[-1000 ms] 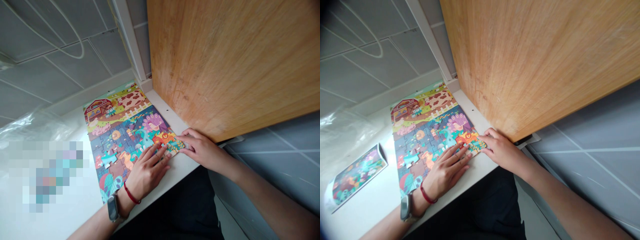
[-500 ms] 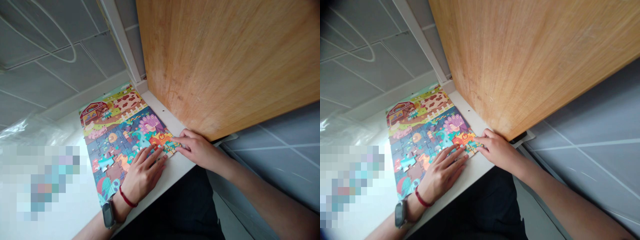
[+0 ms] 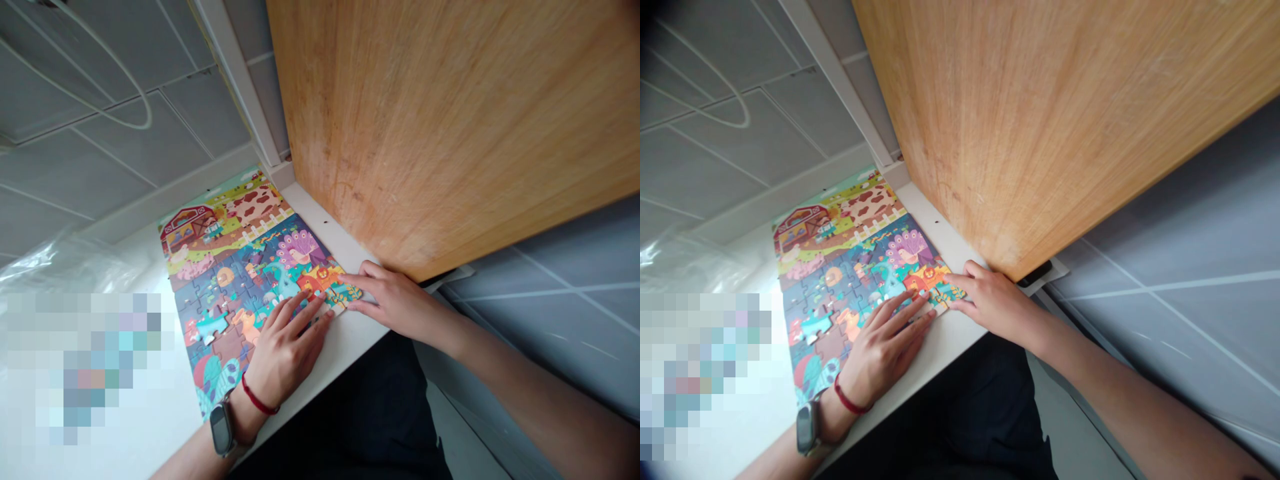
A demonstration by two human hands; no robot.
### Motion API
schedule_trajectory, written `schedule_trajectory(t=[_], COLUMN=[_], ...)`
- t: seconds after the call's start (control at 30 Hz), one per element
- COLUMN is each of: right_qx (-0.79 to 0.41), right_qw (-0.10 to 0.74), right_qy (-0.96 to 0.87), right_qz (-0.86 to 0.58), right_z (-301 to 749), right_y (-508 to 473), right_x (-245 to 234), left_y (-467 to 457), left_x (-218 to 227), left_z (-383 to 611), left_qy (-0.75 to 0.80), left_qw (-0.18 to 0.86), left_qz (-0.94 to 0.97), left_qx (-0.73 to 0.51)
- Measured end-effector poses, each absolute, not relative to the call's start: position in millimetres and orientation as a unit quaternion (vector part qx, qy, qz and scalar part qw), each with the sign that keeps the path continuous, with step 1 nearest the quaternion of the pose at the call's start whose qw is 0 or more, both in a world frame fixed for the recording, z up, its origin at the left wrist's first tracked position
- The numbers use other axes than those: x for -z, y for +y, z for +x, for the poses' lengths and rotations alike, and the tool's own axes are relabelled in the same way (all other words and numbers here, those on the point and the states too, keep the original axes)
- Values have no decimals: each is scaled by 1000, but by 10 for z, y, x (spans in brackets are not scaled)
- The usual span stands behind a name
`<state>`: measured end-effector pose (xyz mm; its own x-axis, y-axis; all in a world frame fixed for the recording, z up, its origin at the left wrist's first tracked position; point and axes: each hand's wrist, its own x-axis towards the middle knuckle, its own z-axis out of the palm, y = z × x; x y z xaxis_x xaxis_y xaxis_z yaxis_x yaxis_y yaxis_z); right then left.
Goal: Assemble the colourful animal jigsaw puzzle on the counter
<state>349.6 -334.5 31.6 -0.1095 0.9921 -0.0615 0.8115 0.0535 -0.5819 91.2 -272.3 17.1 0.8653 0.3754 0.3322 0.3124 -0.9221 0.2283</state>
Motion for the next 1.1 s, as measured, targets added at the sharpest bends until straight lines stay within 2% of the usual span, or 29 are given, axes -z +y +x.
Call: schedule_trajectory(t=[0.7, 1.1], right_qx=[-273, -291], right_qw=[190, 165], right_qy=[-696, -709], right_qz=[-636, -621], right_z=[3522, 3552], right_y=[-3306, -3326], right_x=[-313, -362], left_y=[-2722, -2721], left_x=[-224, -220], left_z=[968, 977], left_qy=[184, 177], left_qw=[68, 85], left_qz=[967, 968], left_qx=[-161, -156])
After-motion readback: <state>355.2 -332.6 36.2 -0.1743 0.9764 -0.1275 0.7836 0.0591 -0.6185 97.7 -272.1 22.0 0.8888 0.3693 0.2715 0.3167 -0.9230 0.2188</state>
